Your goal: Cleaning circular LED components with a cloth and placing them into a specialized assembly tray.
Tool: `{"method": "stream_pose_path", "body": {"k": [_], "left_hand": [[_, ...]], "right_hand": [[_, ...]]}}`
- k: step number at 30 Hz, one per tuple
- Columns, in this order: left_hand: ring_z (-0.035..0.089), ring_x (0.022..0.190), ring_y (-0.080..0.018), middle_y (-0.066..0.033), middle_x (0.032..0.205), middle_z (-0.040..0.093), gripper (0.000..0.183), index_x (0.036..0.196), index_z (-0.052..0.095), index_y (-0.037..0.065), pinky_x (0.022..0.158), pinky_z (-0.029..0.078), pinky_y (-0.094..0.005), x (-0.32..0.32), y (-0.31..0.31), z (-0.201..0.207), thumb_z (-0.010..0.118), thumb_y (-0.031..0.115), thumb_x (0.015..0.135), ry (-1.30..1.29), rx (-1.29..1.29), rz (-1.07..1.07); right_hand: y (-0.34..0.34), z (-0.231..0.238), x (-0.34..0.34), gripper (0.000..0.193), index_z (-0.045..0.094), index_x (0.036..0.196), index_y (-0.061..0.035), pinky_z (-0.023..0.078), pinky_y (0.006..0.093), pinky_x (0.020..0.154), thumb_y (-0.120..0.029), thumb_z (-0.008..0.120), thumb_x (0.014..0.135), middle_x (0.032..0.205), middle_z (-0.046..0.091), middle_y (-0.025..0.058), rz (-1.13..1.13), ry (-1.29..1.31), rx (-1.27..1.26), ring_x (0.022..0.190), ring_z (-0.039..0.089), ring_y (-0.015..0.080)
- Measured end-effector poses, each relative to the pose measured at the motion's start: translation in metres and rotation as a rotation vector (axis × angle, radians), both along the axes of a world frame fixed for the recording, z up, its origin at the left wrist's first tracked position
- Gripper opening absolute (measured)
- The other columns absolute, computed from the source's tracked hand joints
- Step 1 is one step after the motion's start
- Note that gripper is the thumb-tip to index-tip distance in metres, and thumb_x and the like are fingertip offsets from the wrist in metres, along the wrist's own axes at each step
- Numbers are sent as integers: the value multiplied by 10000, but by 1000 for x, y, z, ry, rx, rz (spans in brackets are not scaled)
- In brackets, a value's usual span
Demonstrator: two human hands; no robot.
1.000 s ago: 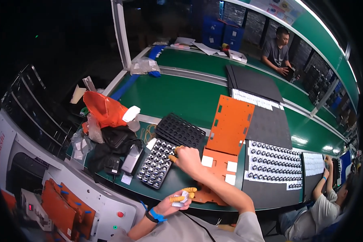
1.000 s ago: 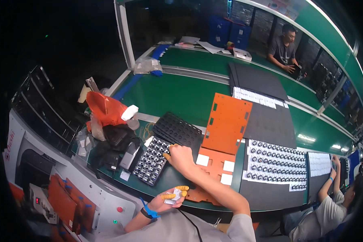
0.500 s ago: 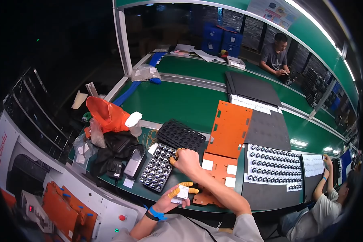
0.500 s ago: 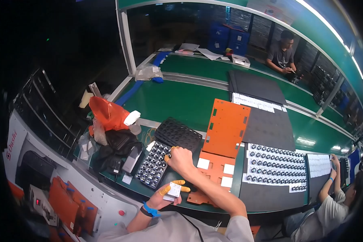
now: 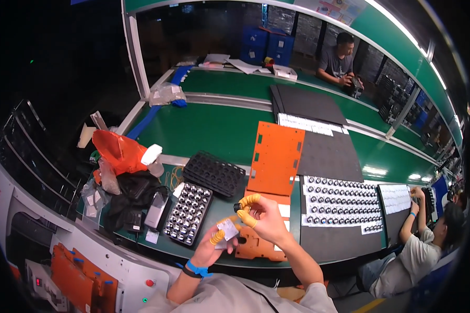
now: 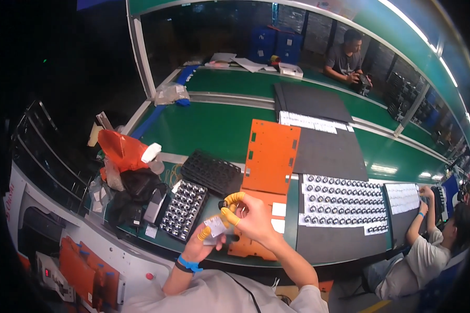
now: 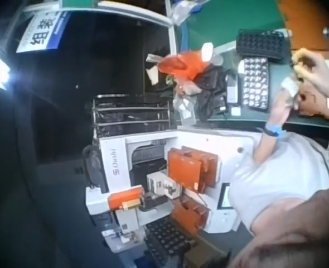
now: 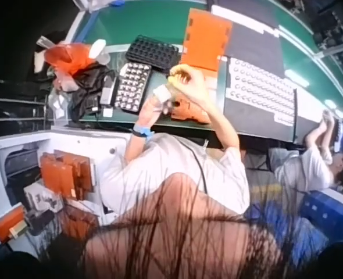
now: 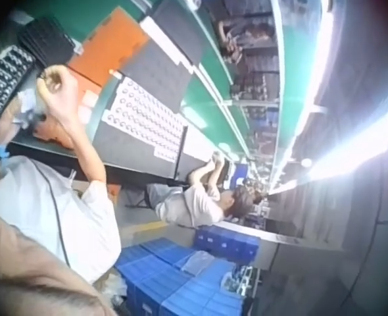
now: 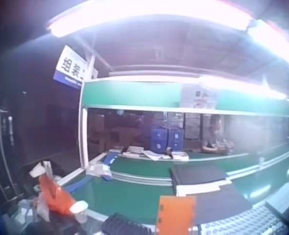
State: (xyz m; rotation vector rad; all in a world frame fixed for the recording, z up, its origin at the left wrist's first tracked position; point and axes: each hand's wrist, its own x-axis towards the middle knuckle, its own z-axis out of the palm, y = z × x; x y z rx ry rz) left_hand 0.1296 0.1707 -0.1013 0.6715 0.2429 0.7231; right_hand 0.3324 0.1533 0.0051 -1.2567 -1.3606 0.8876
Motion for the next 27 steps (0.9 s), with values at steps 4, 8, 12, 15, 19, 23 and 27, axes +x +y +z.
{"method": "stream_pose_path", "body": {"k": [4,8,12,15,19,23,27], "left_hand": [[639,876,-113,-28,1153,661,788,1484,488,51,622,496,-249,9,-3,28,839,362,851,108,130,152],[655,1123,-173,-85,1294,650,754,1466,503,0,924,563,-318,15,-3,48,865,205,837,148,320,265],[655,1062,-143,-76,1298,659,703,1429,545,-5,918,548,-294,21,-5,52,872,142,825,186,439,384],[598,818,-72,-36,1229,695,657,1369,614,23,716,516,-243,20,-6,44,896,155,790,356,603,505],[487,656,-68,-15,1160,723,625,1316,665,56,574,429,-239,24,-5,50,913,159,752,530,841,613],[540,636,-111,-50,1172,733,601,1286,686,73,550,446,-252,30,-3,53,911,151,735,670,1034,715],[564,630,-123,-66,1187,737,595,1270,693,83,545,454,-257,33,-2,49,909,143,718,732,1107,750]], "right_hand": [[-24,6,2,202,680,1107,26,464,186,624,-45,696,919,851,647,-26,76,111,-17,713,557,16],[-36,6,6,282,672,1183,52,427,179,604,-11,708,910,839,616,-37,153,76,-41,712,512,-1],[-37,0,9,289,688,1185,51,400,191,568,-29,717,909,795,604,-42,130,-14,-8,679,498,0],[-38,-3,6,283,705,1165,47,389,195,546,-59,741,904,769,613,-31,87,-1,-27,649,495,0],[-38,1,4,251,737,1090,47,386,207,503,-110,772,897,707,637,-10,6,40,-130,590,496,1],[-37,-2,5,196,737,1022,59,437,185,576,-89,774,900,805,698,-8,-33,-30,-232,670,535,-1],[-36,-15,3,203,731,1034,64,459,189,580,-87,774,905,823,714,12,-103,-124,-182,683,558,-4]]}}
